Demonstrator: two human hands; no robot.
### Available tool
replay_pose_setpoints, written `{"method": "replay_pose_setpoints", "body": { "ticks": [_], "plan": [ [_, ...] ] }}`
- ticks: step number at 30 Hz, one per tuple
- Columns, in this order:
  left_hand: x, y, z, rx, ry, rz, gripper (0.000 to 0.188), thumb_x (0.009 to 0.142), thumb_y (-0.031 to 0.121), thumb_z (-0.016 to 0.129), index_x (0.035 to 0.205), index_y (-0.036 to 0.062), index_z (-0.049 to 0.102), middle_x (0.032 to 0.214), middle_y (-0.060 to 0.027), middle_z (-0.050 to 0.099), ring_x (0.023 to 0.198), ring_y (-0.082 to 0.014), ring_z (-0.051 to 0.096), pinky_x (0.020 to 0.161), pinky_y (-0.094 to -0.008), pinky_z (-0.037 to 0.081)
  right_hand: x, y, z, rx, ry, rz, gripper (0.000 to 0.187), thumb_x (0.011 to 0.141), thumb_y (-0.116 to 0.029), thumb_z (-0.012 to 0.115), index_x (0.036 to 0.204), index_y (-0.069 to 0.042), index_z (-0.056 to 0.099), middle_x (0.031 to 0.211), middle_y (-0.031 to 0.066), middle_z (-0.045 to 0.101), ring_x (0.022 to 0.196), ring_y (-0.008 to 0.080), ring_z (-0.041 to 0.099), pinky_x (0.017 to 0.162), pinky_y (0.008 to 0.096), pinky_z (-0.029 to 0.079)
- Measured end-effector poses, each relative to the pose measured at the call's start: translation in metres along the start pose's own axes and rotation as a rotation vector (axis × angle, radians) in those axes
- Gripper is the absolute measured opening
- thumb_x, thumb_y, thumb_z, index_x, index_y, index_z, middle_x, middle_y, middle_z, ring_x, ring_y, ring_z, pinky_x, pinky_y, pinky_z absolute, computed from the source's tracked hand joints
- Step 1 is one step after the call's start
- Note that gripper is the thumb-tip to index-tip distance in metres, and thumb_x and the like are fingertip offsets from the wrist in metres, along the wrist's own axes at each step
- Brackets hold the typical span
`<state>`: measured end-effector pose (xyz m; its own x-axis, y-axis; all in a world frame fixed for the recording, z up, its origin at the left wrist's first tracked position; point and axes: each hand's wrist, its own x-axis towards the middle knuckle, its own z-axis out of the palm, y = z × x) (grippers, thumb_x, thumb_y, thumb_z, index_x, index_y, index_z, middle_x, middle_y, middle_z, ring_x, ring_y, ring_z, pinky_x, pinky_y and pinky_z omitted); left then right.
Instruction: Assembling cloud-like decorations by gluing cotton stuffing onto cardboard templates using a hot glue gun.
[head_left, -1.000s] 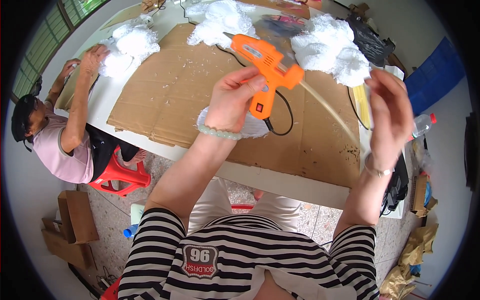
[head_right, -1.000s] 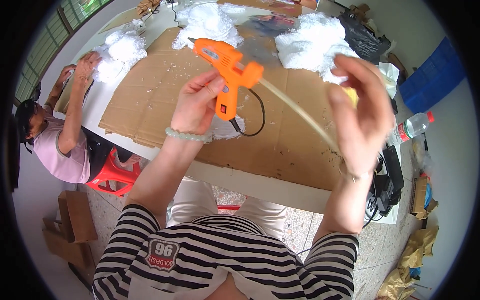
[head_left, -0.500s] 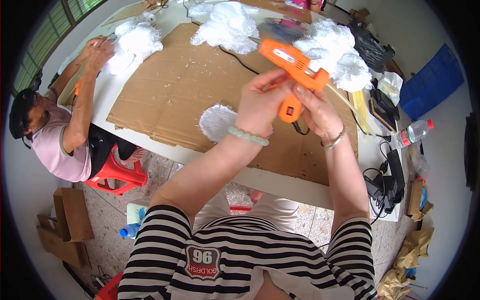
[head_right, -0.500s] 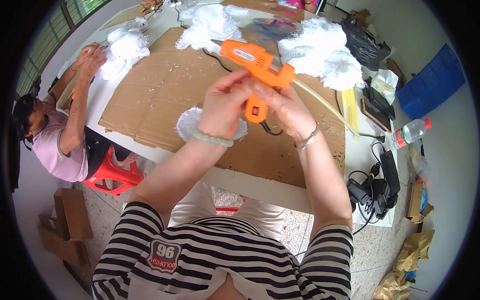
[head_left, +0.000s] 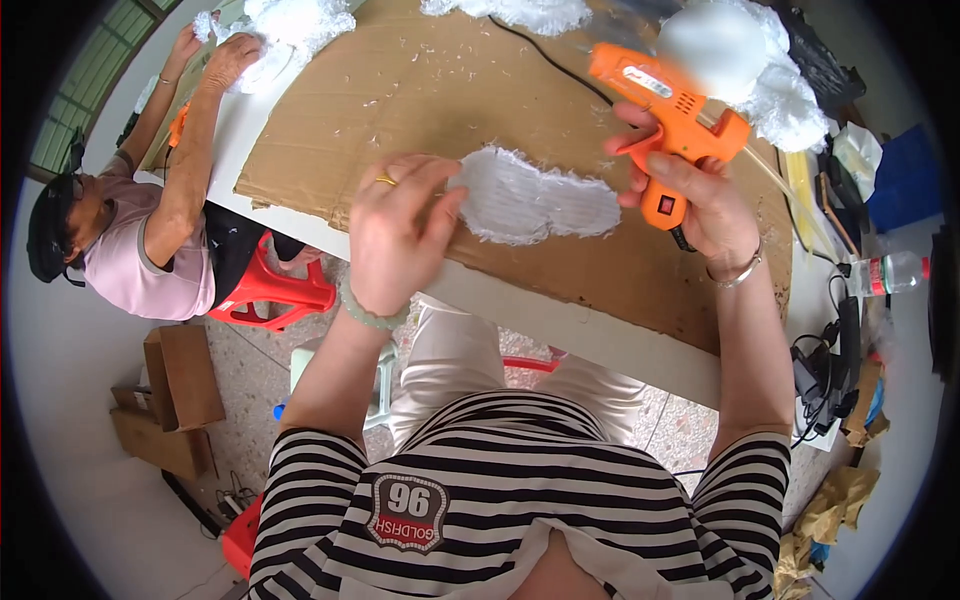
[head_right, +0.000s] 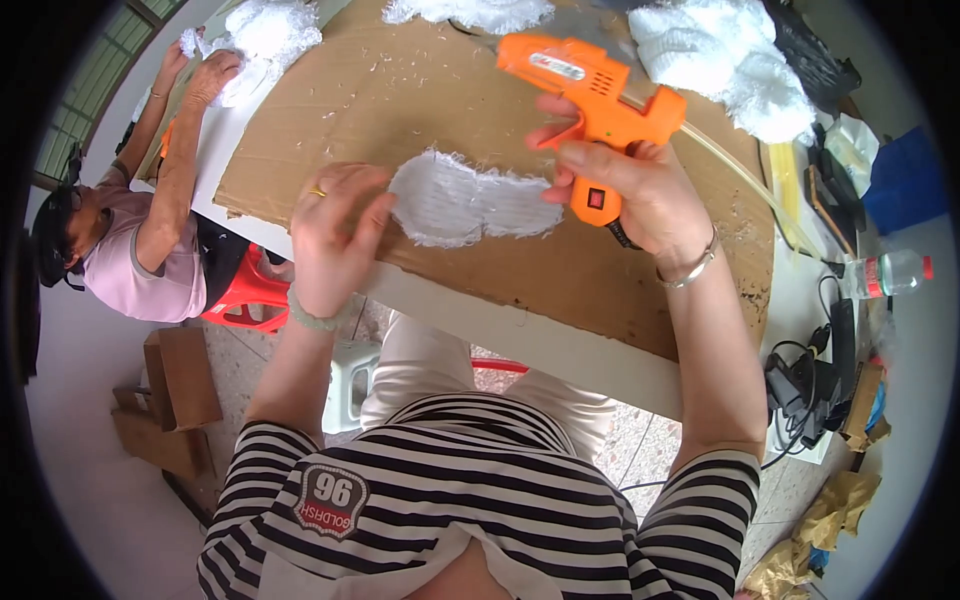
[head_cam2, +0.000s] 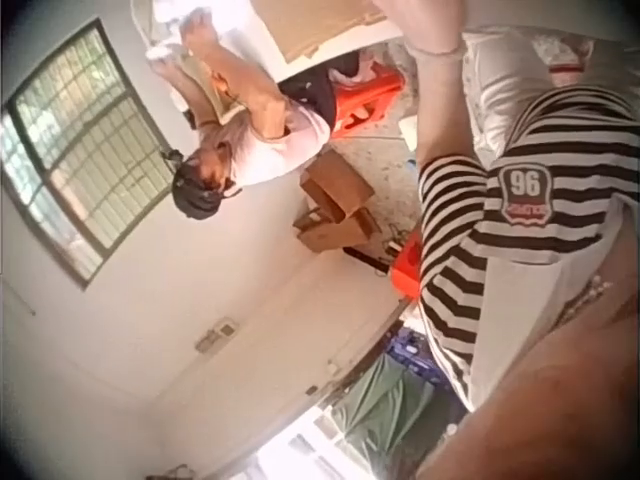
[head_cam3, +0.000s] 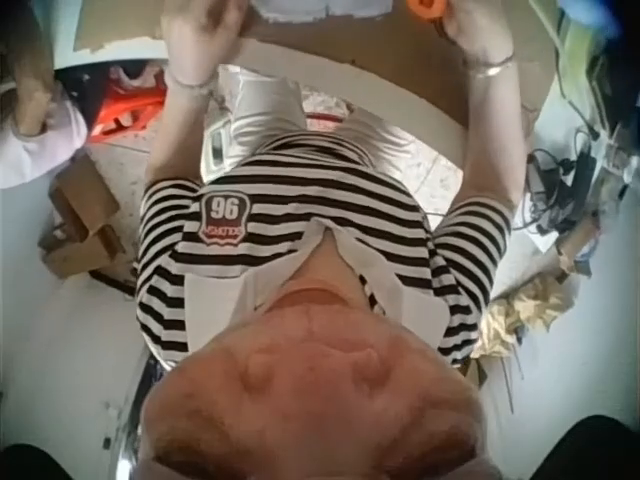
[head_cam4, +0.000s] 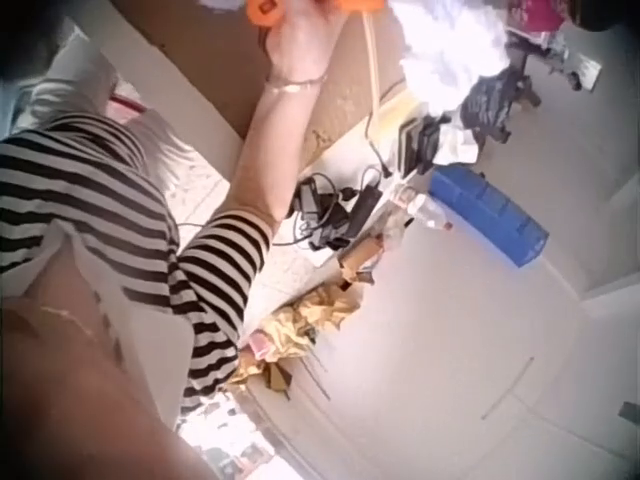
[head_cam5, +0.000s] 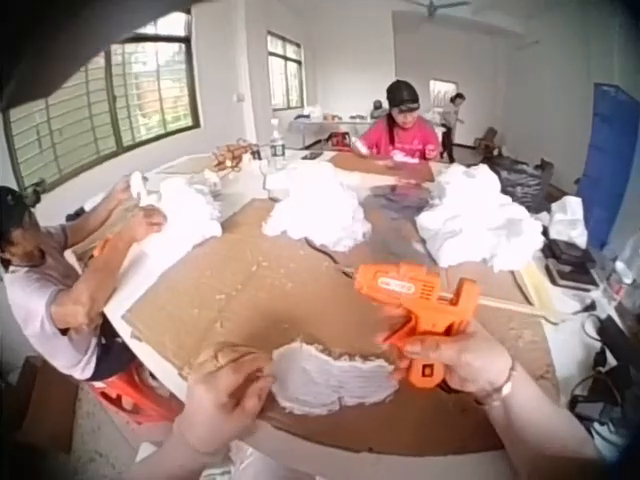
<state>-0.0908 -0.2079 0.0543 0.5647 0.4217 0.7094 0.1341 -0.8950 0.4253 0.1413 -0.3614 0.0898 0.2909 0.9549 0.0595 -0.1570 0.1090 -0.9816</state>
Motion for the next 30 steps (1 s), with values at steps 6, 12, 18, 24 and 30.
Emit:
{"method": "replay_pose_setpoints", "body": {
  "ticks": [6, 12, 18, 24, 30],
  "plan": [
    [0.006, 0.002, 0.002, 0.037, -0.178, 0.156, 0.024, 0.068, 0.005, 0.068, 0.091, 0.0013, 0.063, 0.091, -0.0133, 0.064, 0.091, -0.0336, 0.060, 0.082, -0.0397, 0.047, 0.004, 0.012, 0.011, -0.139, -0.011, -0.027, 0.038, 0.085, -0.009, 0.056, 0.122, 0.001, 0.050, 0.106, 0.0117, 0.060, 0.086, 0.0146, 0.059, 0.079, 0.0339, 0.052],
    [0.026, -0.016, 0.005, 0.042, -0.280, 0.231, 0.021, 0.073, 0.001, 0.062, 0.093, 0.0043, 0.063, 0.088, -0.0130, 0.065, 0.088, -0.0323, 0.061, 0.073, -0.0377, 0.049, 0.012, 0.013, 0.018, -0.082, -0.007, -0.070, 0.036, 0.087, -0.009, 0.055, 0.121, 0.001, 0.050, 0.113, 0.0122, 0.057, 0.102, 0.0201, 0.057, 0.083, 0.0366, 0.052],
    [0.061, -0.031, 0.016, -0.086, -0.378, -0.060, 0.015, 0.078, 0.011, 0.063, 0.091, 0.0039, 0.065, 0.077, -0.0141, 0.064, 0.072, -0.0298, 0.061, 0.066, -0.0368, 0.049, 0.016, 0.010, 0.033, 0.051, -0.008, -0.053, 0.035, 0.088, -0.011, 0.053, 0.121, 0.001, 0.050, 0.111, 0.0127, 0.058, 0.090, 0.0151, 0.059, 0.083, 0.0391, 0.052],
    [0.081, -0.034, 0.033, -0.099, -0.839, -0.154, 0.013, 0.080, 0.011, 0.065, 0.086, 0.0000, 0.065, 0.078, -0.0100, 0.062, 0.070, -0.0195, 0.059, 0.063, -0.0287, 0.047, 0.008, 0.015, 0.040, 0.174, 0.082, 0.004, 0.034, 0.089, -0.012, 0.053, 0.121, 0.000, 0.050, 0.106, 0.0133, 0.060, 0.076, 0.0104, 0.057, 0.082, 0.0392, 0.053],
    [0.080, -0.033, 0.038, -0.218, -0.865, -0.285, 0.010, 0.081, 0.008, 0.063, 0.085, -0.0009, 0.064, 0.075, -0.0055, 0.061, 0.069, -0.0121, 0.056, 0.063, -0.0265, 0.045, 0.013, 0.020, 0.038, 0.091, 0.075, -0.017, 0.033, 0.089, -0.012, 0.053, 0.120, -0.001, 0.051, 0.105, 0.0113, 0.061, 0.079, 0.0112, 0.058, 0.080, 0.0342, 0.052]
  ]
}}
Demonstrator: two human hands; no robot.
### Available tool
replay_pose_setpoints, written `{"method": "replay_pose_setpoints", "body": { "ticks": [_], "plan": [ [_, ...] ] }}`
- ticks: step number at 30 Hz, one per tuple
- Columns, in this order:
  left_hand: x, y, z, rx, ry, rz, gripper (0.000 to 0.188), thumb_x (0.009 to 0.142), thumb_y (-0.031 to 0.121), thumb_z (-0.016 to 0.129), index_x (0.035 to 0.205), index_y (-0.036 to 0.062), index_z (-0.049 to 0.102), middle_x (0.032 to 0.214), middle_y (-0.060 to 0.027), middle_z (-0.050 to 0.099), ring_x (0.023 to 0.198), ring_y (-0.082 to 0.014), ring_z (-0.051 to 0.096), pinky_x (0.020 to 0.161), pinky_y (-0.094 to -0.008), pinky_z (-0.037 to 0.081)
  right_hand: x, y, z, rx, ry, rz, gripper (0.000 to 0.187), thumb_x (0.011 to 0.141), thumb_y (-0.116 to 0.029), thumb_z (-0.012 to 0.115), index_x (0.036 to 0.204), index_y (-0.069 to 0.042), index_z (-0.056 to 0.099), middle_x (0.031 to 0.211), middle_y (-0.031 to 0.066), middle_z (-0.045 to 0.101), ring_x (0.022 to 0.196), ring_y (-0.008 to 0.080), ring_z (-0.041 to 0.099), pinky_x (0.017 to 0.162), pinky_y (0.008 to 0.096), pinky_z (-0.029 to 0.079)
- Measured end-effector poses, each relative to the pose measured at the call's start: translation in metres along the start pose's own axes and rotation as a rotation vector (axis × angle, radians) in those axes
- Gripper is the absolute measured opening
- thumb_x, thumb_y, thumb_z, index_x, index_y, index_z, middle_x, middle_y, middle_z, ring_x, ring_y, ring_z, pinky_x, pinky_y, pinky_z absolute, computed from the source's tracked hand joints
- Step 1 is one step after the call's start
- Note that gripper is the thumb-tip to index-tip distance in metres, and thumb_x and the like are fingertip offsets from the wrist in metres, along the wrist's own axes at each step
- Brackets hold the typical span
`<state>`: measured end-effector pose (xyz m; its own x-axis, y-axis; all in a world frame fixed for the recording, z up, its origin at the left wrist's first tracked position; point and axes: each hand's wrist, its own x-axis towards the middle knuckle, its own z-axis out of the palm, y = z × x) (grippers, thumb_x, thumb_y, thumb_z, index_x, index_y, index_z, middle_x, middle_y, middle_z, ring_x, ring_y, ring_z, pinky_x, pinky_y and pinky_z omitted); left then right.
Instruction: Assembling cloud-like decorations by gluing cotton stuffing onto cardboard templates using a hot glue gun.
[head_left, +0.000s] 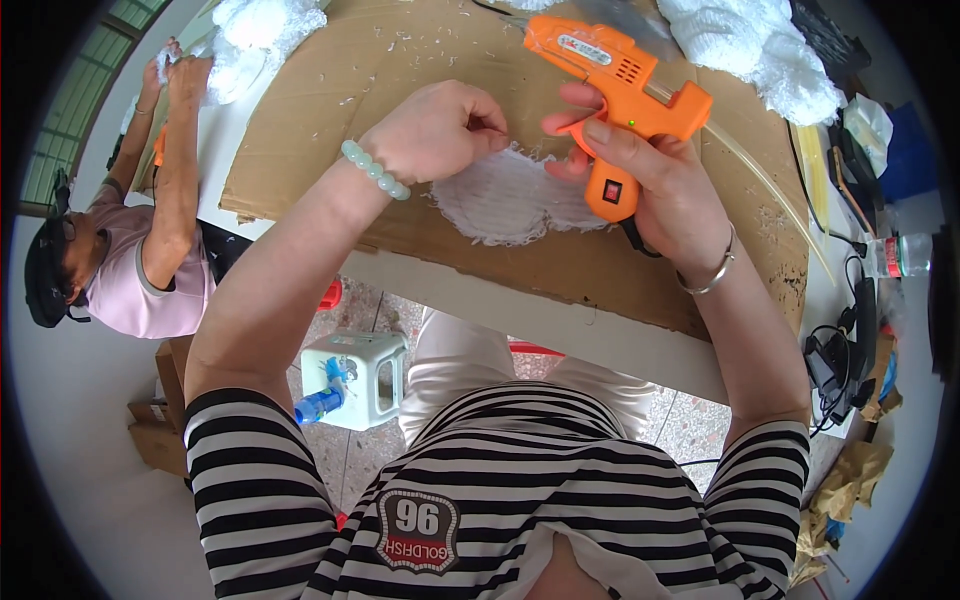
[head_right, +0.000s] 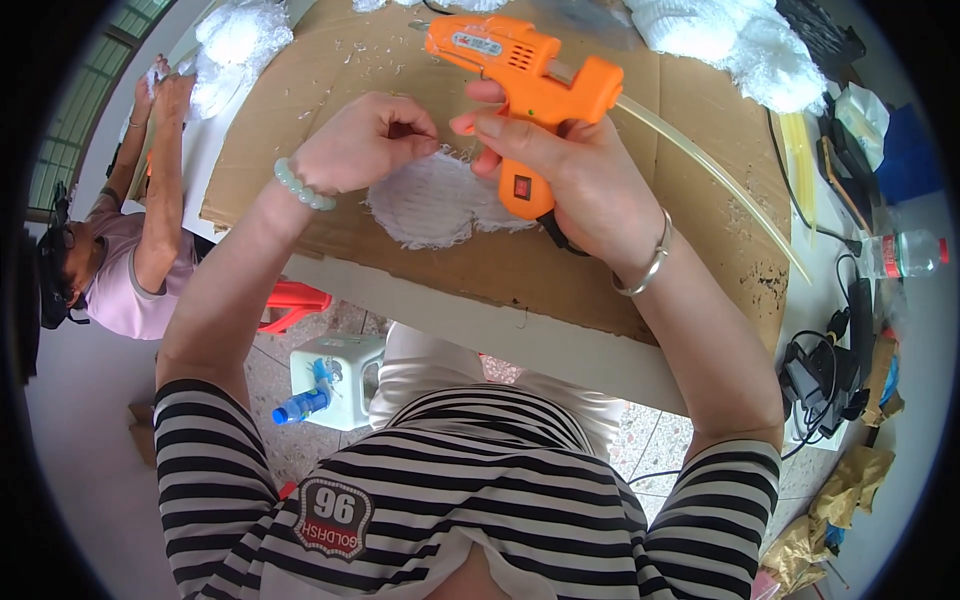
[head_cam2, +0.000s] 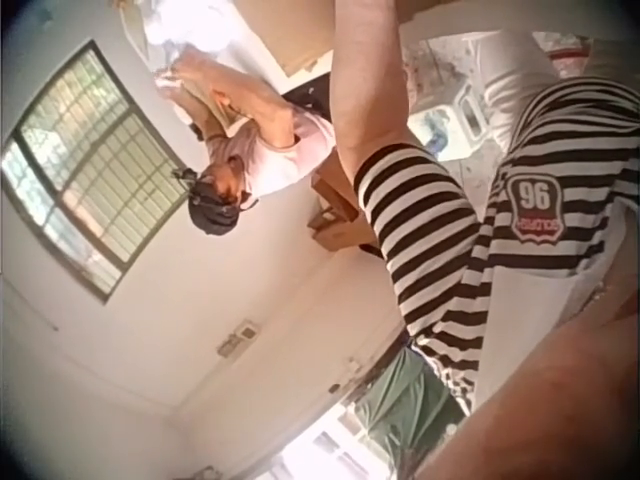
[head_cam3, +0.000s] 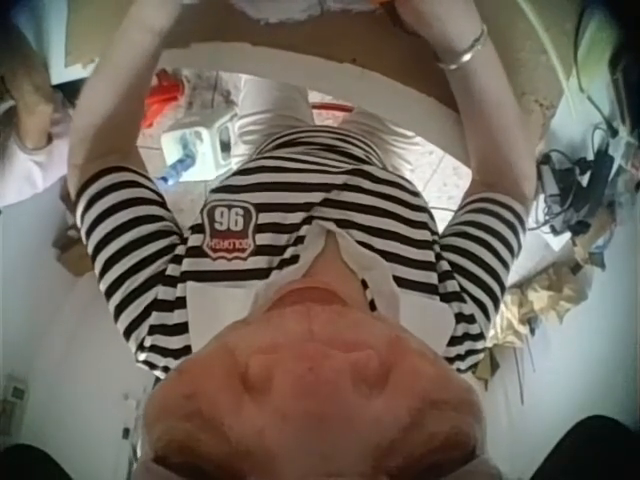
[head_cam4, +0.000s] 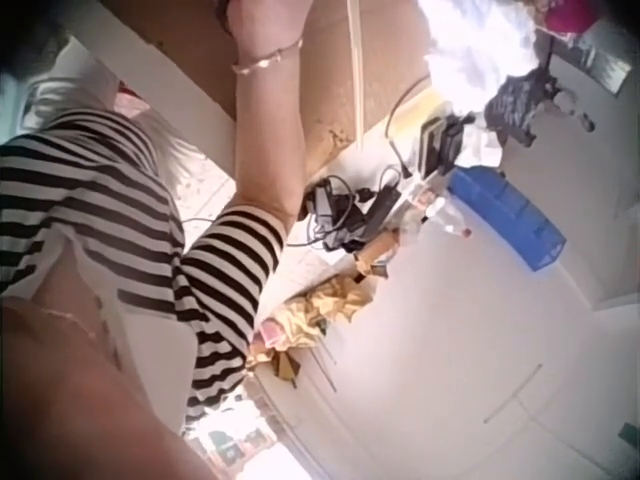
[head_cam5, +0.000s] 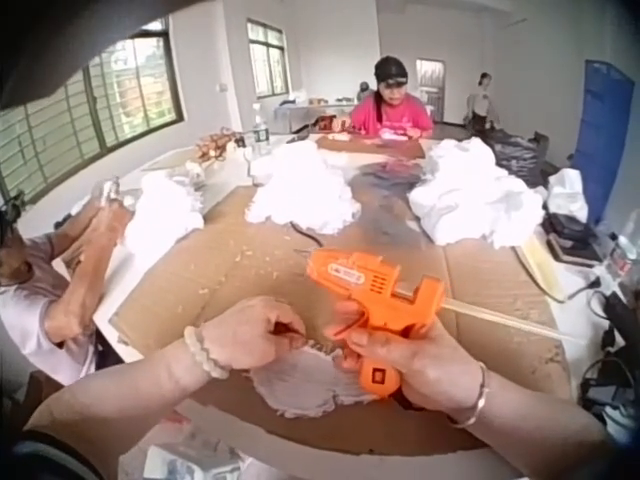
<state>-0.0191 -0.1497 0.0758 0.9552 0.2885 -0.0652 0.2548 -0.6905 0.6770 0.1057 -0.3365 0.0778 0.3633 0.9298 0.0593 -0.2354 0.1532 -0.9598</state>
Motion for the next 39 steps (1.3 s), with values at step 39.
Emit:
{"method": "replay_pose_setpoints", "body": {
  "ticks": [39],
  "plan": [
    [-0.092, 0.016, 0.028, 0.273, 0.426, 0.511, 0.024, 0.066, 0.010, 0.072, 0.087, 0.0045, 0.063, 0.089, -0.0102, 0.061, 0.085, -0.0290, 0.060, 0.074, -0.0372, 0.050, -0.001, 0.006, -0.003, 0.004, -0.110, -0.001, 0.038, 0.085, -0.009, 0.057, 0.121, -0.002, 0.050, 0.107, 0.0124, 0.059, 0.078, 0.0144, 0.056, 0.080, 0.0393, 0.052]
  ]
}}
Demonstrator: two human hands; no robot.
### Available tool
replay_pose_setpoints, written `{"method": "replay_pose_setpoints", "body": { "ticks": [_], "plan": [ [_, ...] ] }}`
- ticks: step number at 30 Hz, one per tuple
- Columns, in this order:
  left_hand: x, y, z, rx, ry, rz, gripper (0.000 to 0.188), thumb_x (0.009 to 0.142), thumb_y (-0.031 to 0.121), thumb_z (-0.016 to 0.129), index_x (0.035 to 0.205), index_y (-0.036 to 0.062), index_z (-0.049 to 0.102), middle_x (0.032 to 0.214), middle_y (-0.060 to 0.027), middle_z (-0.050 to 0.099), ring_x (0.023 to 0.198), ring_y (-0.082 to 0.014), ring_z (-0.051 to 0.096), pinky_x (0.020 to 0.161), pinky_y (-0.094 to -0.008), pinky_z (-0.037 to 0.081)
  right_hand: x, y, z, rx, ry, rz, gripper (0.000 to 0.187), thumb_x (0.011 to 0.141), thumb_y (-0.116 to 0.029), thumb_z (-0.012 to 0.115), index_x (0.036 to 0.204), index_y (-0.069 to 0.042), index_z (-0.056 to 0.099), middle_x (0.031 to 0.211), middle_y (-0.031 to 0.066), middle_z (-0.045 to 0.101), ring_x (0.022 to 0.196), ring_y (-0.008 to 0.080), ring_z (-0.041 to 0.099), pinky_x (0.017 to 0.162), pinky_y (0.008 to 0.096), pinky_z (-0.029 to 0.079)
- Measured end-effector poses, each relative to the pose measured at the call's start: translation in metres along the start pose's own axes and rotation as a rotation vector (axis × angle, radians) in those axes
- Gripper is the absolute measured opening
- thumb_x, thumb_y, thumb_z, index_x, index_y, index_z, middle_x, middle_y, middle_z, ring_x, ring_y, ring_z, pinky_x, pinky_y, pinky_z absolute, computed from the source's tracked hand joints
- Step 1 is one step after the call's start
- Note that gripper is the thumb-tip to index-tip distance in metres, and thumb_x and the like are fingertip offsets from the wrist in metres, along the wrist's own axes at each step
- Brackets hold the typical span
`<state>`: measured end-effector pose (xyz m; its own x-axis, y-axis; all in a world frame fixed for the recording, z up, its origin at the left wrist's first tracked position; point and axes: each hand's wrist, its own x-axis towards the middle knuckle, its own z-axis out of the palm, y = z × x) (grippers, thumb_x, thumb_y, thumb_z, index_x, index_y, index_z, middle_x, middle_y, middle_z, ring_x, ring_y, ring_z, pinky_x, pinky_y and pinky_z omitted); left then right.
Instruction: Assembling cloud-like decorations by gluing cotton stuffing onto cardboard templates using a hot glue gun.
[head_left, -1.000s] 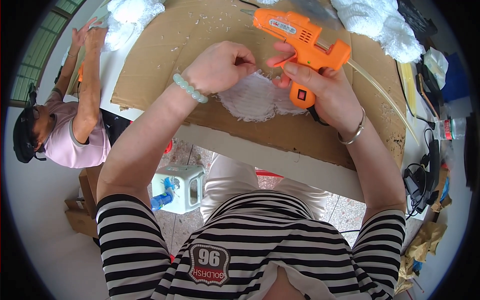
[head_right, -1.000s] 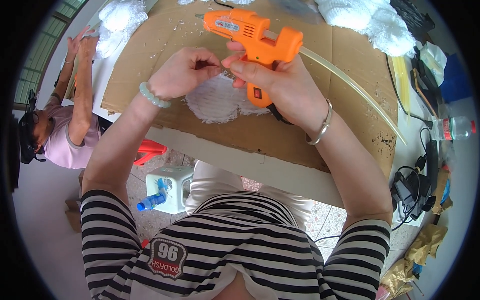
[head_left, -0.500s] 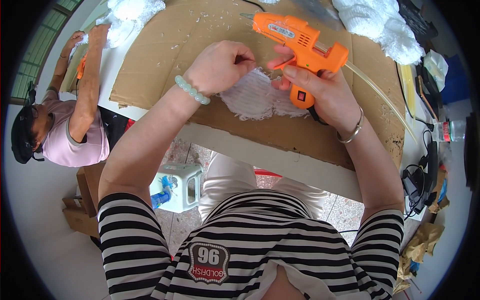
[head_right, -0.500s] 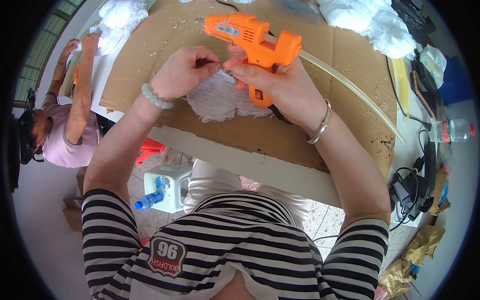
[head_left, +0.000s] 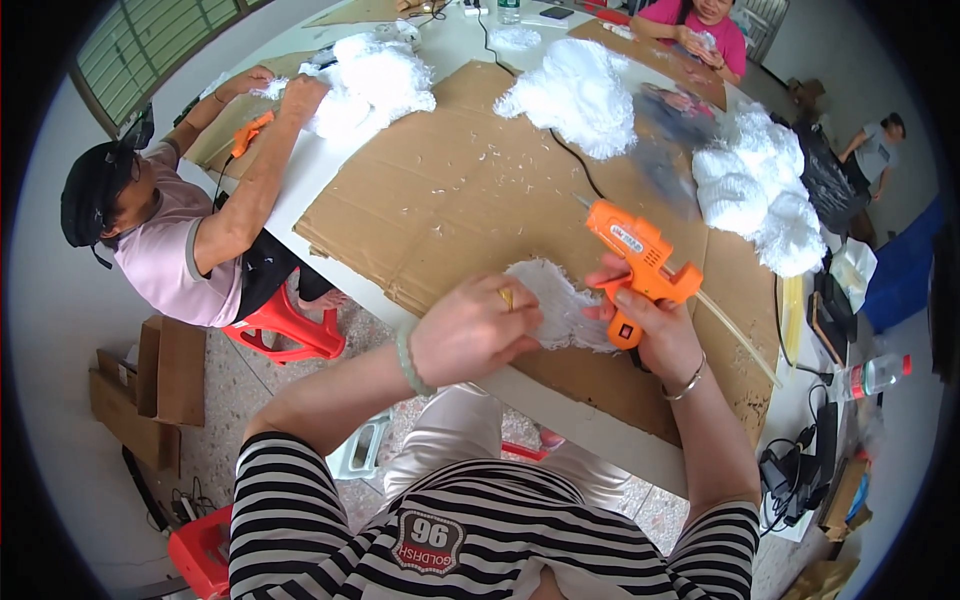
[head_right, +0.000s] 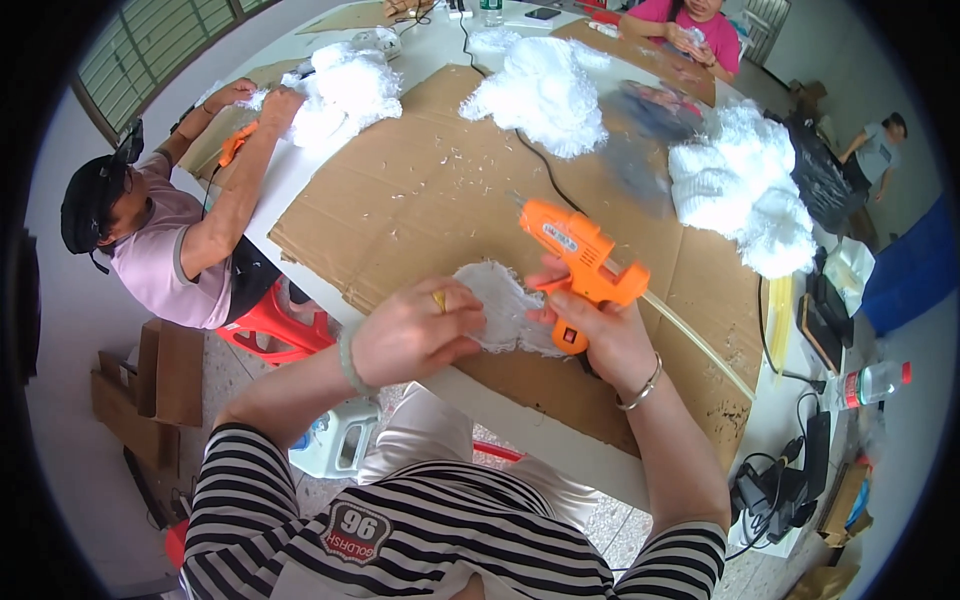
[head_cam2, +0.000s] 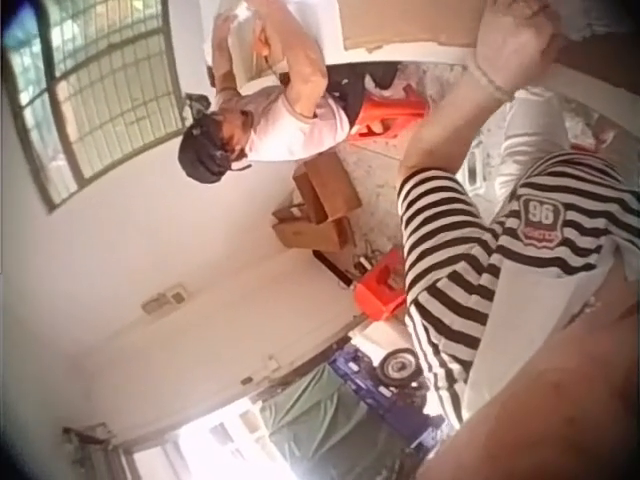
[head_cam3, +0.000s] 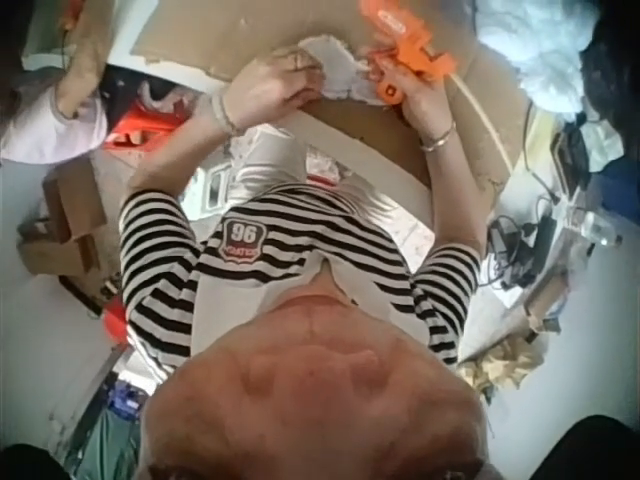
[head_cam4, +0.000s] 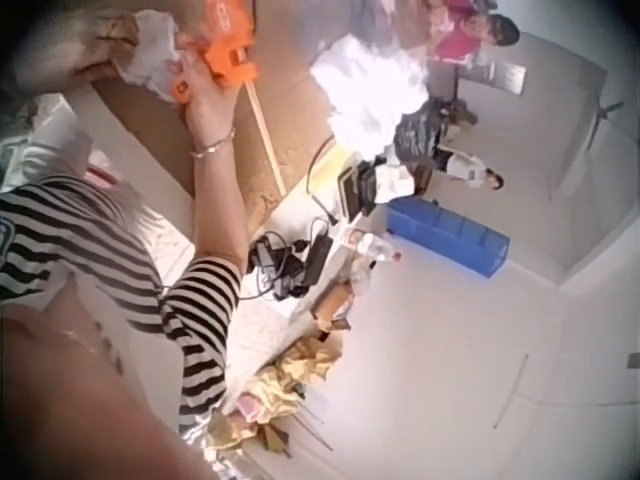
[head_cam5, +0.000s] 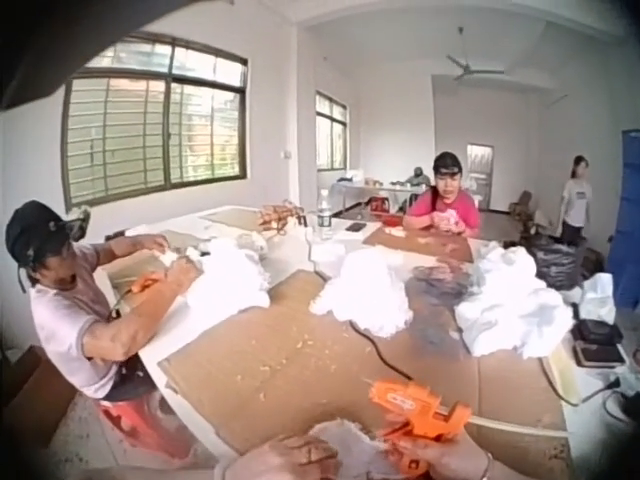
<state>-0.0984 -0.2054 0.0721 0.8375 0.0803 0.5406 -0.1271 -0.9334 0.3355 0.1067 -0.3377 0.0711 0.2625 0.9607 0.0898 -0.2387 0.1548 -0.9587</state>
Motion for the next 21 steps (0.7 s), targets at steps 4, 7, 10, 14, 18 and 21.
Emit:
{"method": "replay_pose_setpoints", "body": {
  "ticks": [4, 7, 10, 14, 18, 21],
  "plan": [
    [-0.006, 0.010, 0.005, 0.104, -0.010, 0.088, 0.035, 0.061, 0.014, 0.075, 0.091, 0.0005, 0.061, 0.096, -0.0109, 0.058, 0.094, -0.0281, 0.056, 0.080, -0.0372, 0.047, 0.000, -0.002, 0.002, 0.033, -0.042, 0.044, 0.038, 0.084, -0.010, 0.058, 0.121, -0.003, 0.050, 0.107, 0.0129, 0.060, 0.077, 0.0140, 0.056, 0.080, 0.0404, 0.052],
    [-0.007, 0.011, 0.011, 0.118, -0.048, 0.055, 0.038, 0.061, 0.016, 0.075, 0.093, 0.0008, 0.061, 0.097, -0.0094, 0.057, 0.094, -0.0267, 0.055, 0.081, -0.0363, 0.047, 0.001, -0.001, 0.001, 0.029, -0.036, 0.054, 0.038, 0.084, -0.011, 0.058, 0.121, -0.003, 0.050, 0.108, 0.0131, 0.059, 0.077, 0.0139, 0.056, 0.080, 0.0411, 0.052],
    [-0.011, 0.010, 0.014, 0.131, -0.057, 0.052, 0.038, 0.061, 0.019, 0.075, 0.092, 0.0011, 0.061, 0.096, -0.0090, 0.057, 0.092, -0.0262, 0.055, 0.081, -0.0361, 0.046, 0.004, 0.001, 0.000, 0.061, -0.061, 0.053, 0.036, 0.085, -0.004, 0.055, 0.121, -0.002, 0.050, 0.107, 0.0134, 0.060, 0.080, 0.0153, 0.058, 0.083, 0.0387, 0.051],
    [-0.017, 0.010, 0.018, 0.167, -0.003, 0.047, 0.036, 0.062, 0.020, 0.074, 0.091, 0.0019, 0.061, 0.093, -0.0087, 0.056, 0.090, -0.0252, 0.055, 0.078, -0.0356, 0.047, 0.006, 0.004, -0.001, 0.016, -0.001, 0.087, 0.038, 0.084, -0.009, 0.058, 0.120, -0.002, 0.051, 0.106, 0.0132, 0.060, 0.081, 0.0161, 0.058, 0.086, 0.0395, 0.049],
    [-0.022, 0.012, 0.020, 0.151, 0.039, 0.065, 0.033, 0.063, 0.019, 0.074, 0.088, 0.0020, 0.060, 0.087, -0.0077, 0.055, 0.087, -0.0246, 0.055, 0.075, -0.0341, 0.048, 0.002, 0.008, -0.001, 0.003, 0.025, 0.091, 0.040, 0.082, -0.013, 0.061, 0.119, -0.003, 0.051, 0.105, 0.0129, 0.060, 0.078, 0.0159, 0.057, 0.088, 0.0414, 0.048],
    [-0.026, 0.016, 0.021, 0.152, 0.070, 0.078, 0.032, 0.062, 0.018, 0.074, 0.086, 0.0016, 0.060, 0.085, -0.0075, 0.055, 0.086, -0.0246, 0.055, 0.074, -0.0335, 0.048, -0.002, 0.008, 0.002, 0.001, 0.031, 0.074, 0.040, 0.082, -0.013, 0.061, 0.119, -0.002, 0.052, 0.105, 0.0130, 0.060, 0.079, 0.0159, 0.057, 0.089, 0.0415, 0.048]
  ]
}}
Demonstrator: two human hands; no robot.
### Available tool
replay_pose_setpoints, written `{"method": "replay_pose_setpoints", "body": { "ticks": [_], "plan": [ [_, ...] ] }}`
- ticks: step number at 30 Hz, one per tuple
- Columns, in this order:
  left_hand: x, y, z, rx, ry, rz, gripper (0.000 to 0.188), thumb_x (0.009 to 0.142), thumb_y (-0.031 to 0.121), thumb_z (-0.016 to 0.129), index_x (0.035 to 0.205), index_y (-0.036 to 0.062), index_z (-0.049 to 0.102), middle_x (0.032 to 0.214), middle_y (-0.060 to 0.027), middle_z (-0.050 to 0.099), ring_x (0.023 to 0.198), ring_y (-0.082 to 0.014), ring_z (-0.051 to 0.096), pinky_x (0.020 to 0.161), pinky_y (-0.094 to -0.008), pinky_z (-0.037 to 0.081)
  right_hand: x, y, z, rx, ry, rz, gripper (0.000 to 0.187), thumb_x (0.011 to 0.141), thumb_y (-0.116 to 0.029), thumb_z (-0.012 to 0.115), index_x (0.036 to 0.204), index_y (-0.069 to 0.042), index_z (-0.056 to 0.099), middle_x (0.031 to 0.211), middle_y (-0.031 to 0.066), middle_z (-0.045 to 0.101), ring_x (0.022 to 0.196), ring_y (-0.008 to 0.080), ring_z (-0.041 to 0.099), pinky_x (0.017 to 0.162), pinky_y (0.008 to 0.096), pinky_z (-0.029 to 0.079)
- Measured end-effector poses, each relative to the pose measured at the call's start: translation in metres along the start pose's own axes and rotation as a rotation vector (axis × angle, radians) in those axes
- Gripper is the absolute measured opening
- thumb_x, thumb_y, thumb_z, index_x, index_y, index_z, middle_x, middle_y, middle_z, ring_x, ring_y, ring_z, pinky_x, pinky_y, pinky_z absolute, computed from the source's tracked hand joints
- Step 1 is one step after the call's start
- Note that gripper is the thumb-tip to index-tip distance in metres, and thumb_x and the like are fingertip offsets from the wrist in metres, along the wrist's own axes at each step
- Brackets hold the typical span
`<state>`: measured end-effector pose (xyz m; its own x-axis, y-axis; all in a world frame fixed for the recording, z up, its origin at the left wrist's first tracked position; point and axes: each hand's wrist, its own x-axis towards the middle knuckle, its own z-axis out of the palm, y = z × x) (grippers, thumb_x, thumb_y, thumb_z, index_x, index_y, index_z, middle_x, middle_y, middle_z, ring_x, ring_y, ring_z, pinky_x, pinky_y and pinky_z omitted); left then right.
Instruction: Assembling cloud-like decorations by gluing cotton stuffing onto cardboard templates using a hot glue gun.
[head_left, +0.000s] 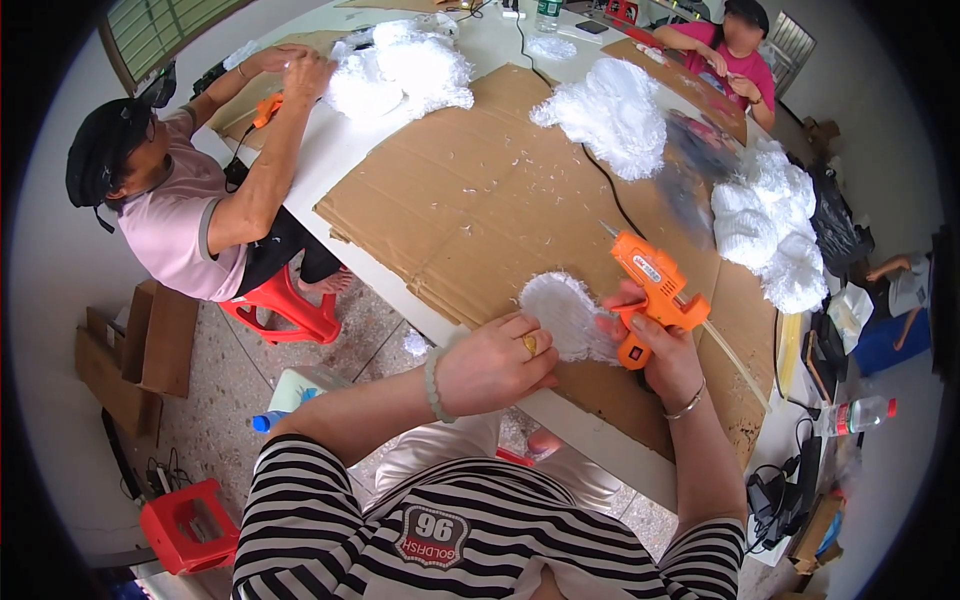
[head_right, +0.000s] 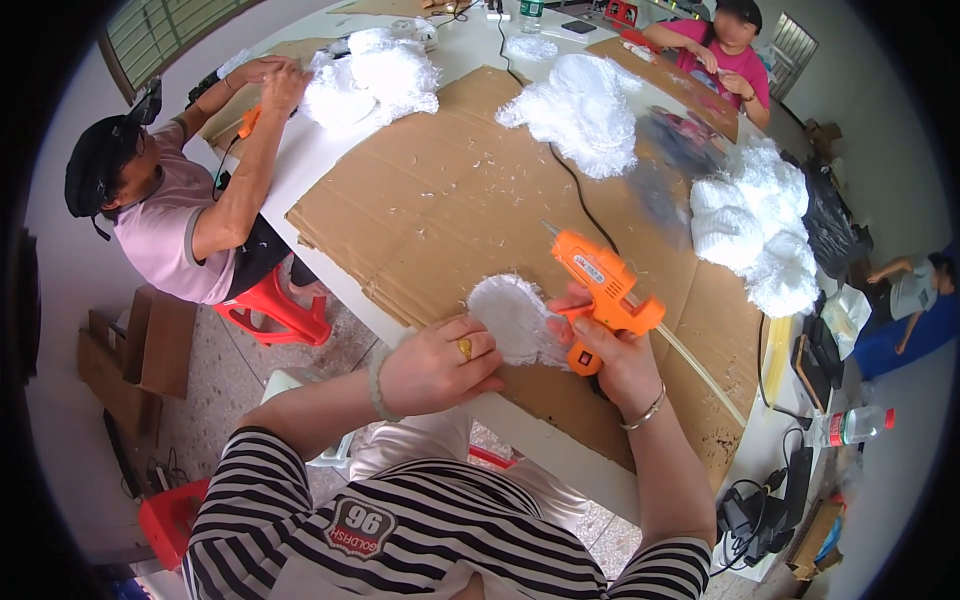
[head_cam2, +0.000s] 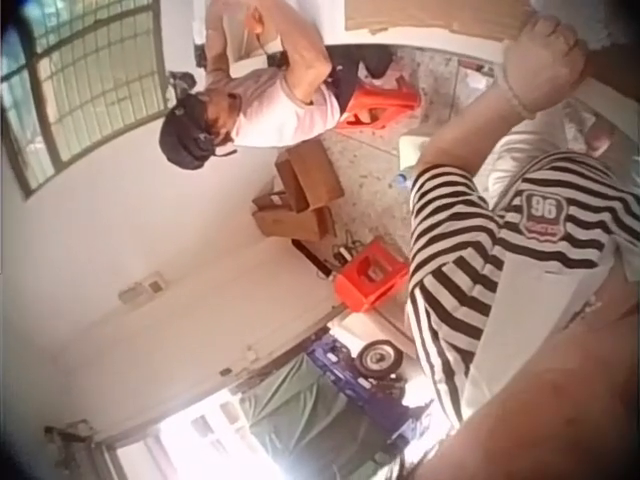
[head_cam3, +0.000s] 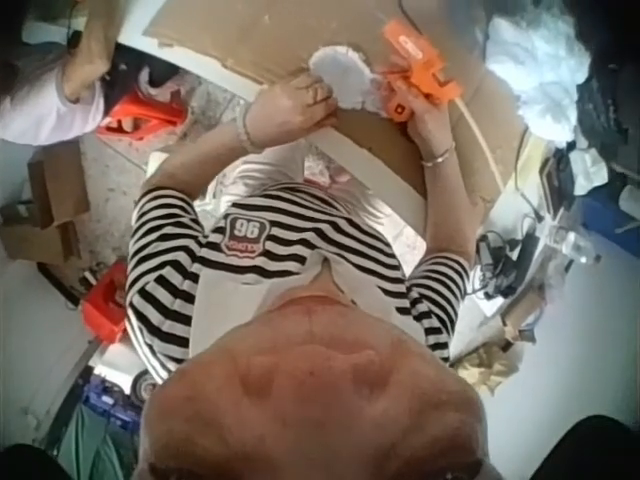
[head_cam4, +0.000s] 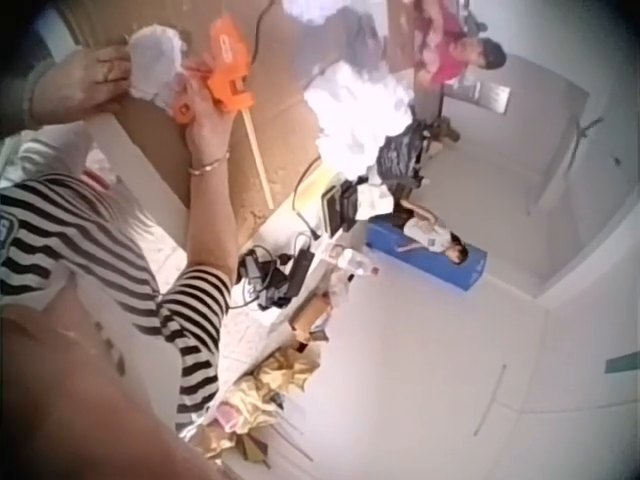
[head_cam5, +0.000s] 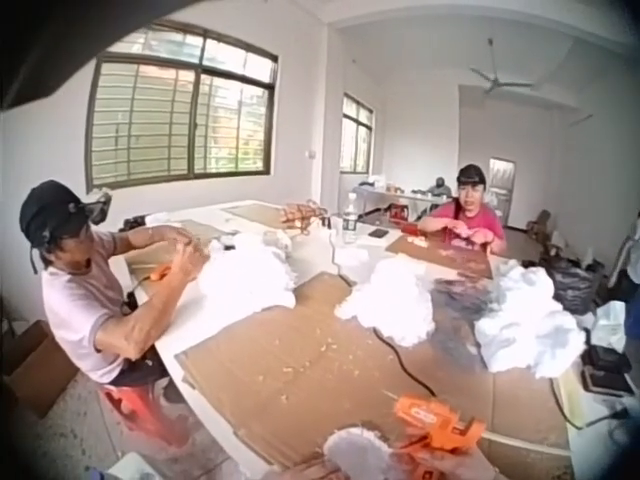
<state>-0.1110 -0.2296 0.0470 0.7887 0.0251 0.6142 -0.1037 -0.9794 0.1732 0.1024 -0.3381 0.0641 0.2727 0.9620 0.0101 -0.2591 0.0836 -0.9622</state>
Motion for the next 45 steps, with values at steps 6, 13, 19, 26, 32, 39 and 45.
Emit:
{"method": "replay_pose_setpoints", "body": {
  "ticks": [6, 13, 19, 26, 32, 39, 45],
  "plan": [
    [0.002, -0.003, 0.004, -0.036, 0.002, 0.012, 0.023, 0.063, 0.017, 0.070, 0.077, 0.0013, 0.058, 0.080, -0.0076, 0.052, 0.082, -0.0242, 0.052, 0.074, -0.0339, 0.046, -0.002, 0.001, -0.003, -0.019, 0.024, 0.013, 0.040, 0.083, -0.013, 0.060, 0.120, -0.002, 0.051, 0.106, 0.0125, 0.060, 0.085, 0.0172, 0.058, 0.090, 0.0411, 0.047],
    [0.009, -0.007, 0.002, -0.068, 0.002, 0.002, 0.023, 0.061, 0.014, 0.071, 0.076, 0.0015, 0.058, 0.082, -0.0088, 0.053, 0.083, -0.0256, 0.053, 0.073, -0.0344, 0.047, 0.010, 0.000, -0.005, -0.003, 0.048, -0.012, 0.037, 0.085, -0.010, 0.056, 0.121, -0.001, 0.050, 0.107, 0.0124, 0.059, 0.095, 0.0195, 0.058, 0.089, 0.0383, 0.048],
    [0.006, -0.006, 0.008, -0.050, 0.012, -0.040, 0.023, 0.063, 0.011, 0.072, 0.080, 0.0004, 0.060, 0.093, -0.0119, 0.058, 0.092, -0.0282, 0.056, 0.078, -0.0359, 0.049, 0.006, -0.006, -0.008, -0.077, -0.006, -0.045, 0.038, 0.086, -0.011, 0.054, 0.122, 0.001, 0.049, 0.108, 0.0152, 0.059, 0.091, 0.0190, 0.059, 0.086, 0.0381, 0.050],
    [0.002, -0.004, 0.007, -0.058, -0.007, -0.043, 0.024, 0.065, 0.012, 0.072, 0.082, 0.0000, 0.060, 0.092, -0.0121, 0.059, 0.090, -0.0289, 0.057, 0.079, -0.0375, 0.049, -0.011, -0.049, -0.020, -0.295, -0.007, -0.081, 0.035, 0.086, -0.014, 0.057, 0.116, 0.003, 0.052, 0.110, 0.0159, 0.059, 0.080, 0.0156, 0.061, 0.073, 0.0351, 0.055],
    [0.003, -0.006, 0.006, -0.069, -0.005, -0.047, 0.029, 0.064, 0.012, 0.072, 0.088, 0.0009, 0.061, 0.093, -0.0112, 0.059, 0.090, -0.0289, 0.057, 0.081, -0.0392, 0.048, -0.024, -0.070, -0.020, -0.535, 0.029, -0.059, 0.032, 0.085, -0.013, 0.058, 0.112, 0.003, 0.055, 0.109, 0.0154, 0.060, 0.080, 0.0153, 0.062, 0.073, 0.0302, 0.053],
    [0.015, 0.003, 0.001, -0.007, -0.037, -0.022, 0.039, 0.063, 0.018, 0.073, 0.097, 0.0024, 0.061, 0.100, -0.0112, 0.059, 0.099, -0.0299, 0.056, 0.089, -0.0451, 0.045, -0.019, -0.051, -0.018, -0.453, 0.035, -0.122, 0.031, 0.086, -0.013, 0.057, 0.114, 0.001, 0.054, 0.109, 0.0128, 0.060, 0.085, 0.0164, 0.062, 0.077, 0.0290, 0.050],
    [0.031, 0.008, 0.006, -0.018, -0.176, -0.024, 0.047, 0.064, 0.026, 0.074, 0.104, 0.0050, 0.060, 0.114, -0.0101, 0.058, 0.111, -0.0323, 0.052, 0.093, -0.0474, 0.041, -0.006, -0.029, -0.016, -0.287, 0.024, -0.107, 0.031, 0.088, -0.013, 0.056, 0.116, -0.001, 0.053, 0.108, 0.0112, 0.060, 0.089, 0.0185, 0.062, 0.079, 0.0305, 0.051]
  ]
}}
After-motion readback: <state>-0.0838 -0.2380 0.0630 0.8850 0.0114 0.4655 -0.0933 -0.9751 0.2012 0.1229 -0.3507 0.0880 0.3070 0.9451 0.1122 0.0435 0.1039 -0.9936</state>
